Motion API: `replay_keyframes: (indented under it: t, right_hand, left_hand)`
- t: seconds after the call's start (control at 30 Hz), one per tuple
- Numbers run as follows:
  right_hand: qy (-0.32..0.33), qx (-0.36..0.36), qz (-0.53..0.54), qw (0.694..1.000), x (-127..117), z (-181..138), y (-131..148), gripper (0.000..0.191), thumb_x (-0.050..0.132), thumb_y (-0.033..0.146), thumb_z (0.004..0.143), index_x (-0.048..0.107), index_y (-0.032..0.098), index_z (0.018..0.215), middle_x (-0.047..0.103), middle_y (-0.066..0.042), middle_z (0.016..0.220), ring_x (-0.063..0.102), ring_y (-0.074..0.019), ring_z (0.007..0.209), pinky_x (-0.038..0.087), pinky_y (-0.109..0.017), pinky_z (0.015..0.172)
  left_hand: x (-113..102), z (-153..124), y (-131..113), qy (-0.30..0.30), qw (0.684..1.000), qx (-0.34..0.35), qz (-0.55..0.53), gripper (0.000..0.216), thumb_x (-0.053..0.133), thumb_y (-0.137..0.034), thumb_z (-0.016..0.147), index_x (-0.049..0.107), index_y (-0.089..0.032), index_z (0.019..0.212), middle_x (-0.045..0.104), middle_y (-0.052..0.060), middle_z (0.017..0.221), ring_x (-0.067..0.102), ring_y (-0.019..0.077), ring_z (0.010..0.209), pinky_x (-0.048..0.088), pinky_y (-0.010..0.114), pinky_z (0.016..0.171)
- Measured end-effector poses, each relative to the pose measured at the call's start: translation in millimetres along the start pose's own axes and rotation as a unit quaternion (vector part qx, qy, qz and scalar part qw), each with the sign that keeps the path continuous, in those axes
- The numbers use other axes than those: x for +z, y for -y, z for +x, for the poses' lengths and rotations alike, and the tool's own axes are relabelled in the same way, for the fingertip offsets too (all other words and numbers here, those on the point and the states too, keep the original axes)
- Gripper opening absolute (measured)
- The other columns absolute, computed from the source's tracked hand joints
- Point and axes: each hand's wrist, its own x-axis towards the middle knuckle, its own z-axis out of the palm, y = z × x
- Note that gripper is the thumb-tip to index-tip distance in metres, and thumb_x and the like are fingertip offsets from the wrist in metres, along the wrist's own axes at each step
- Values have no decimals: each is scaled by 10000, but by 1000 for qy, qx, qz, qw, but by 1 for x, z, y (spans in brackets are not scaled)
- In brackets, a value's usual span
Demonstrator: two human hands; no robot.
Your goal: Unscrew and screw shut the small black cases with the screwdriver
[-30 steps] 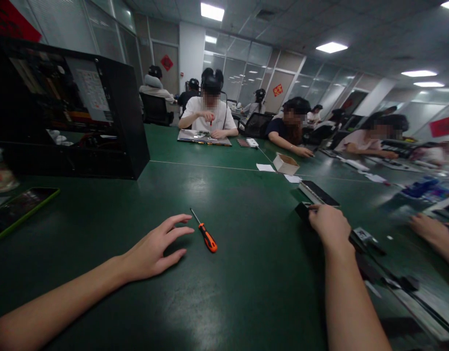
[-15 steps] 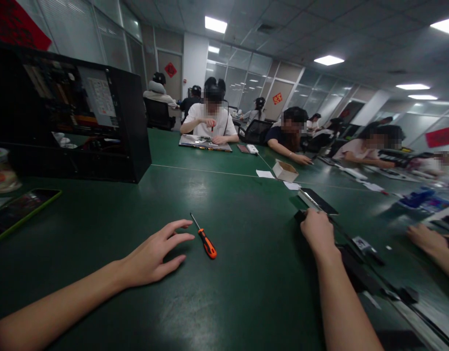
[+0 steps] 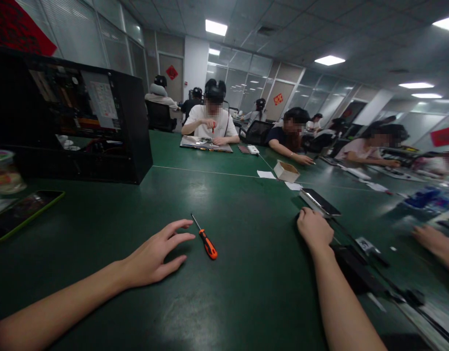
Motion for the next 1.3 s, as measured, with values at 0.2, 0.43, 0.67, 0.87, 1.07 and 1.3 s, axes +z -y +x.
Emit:
replay_keyframes:
  t: [0.2, 0.43, 0.67, 0.87, 1.07, 1.3]
  right_hand:
    - [26, -29, -12, 999, 2, 4, -5, 560, 235, 433, 1028, 607, 180, 1361, 634, -216, 1295, 670, -341, 1083, 516, -516, 932]
    - [40, -19, -27, 999, 1, 4, -2, 570, 192, 423, 1025, 584, 234, 1393, 601, -210, 1343, 654, -398, 1122, 528, -559, 866]
    - [37, -41, -45, 997, -1, 0, -2, 565, 184, 415, 1031, 575, 206, 1381, 620, -217, 1249, 667, -376, 1079, 533, -529, 862]
    - [36, -66, -74, 994, 2, -1, -4, 586, 187, 442, 1028, 554, 137, 1368, 567, -282, 1245, 634, -409, 1110, 524, -539, 840]
    - [56, -67, -73, 993, 2, 10, -9, 614, 246, 511, 1022, 510, 157, 1448, 593, -270, 1285, 639, -394, 1137, 506, -513, 906]
    - [-49, -78, -92, 992, -1, -23, 12, 657, 290, 440, 1021, 339, 25, 1528, 385, -322, 1527, 427, -444, 1373, 289, -632, 1118]
  left_hand:
    - [0, 0, 0, 6, 1000, 2, 2, 482, 616, -208, 939, 506, -244, 1407, 378, 134, 1566, 498, 318, 1369, 471, 501, 1126]
    - [-1, 0, -1, 16, 1000, 9, 2, 473, 627, -208, 929, 524, -245, 1390, 410, 134, 1549, 498, 322, 1368, 468, 499, 1125]
    - [-3, 1, -3, 34, 999, 20, 11, 443, 621, -204, 933, 535, -230, 1367, 428, 140, 1539, 482, 325, 1382, 465, 510, 1121]
    - [-3, 2, -3, 36, 999, 28, 9, 427, 616, -199, 934, 545, -227, 1354, 443, 140, 1531, 479, 322, 1385, 460, 507, 1125]
    - [-3, 3, -4, 36, 999, 32, 11, 415, 612, -193, 929, 557, -235, 1338, 457, 134, 1523, 490, 319, 1376, 459, 504, 1124]
    - [-2, 2, -3, 39, 998, 37, 15, 414, 612, -219, 938, 555, -234, 1348, 453, 143, 1529, 492, 321, 1377, 457, 495, 1122]
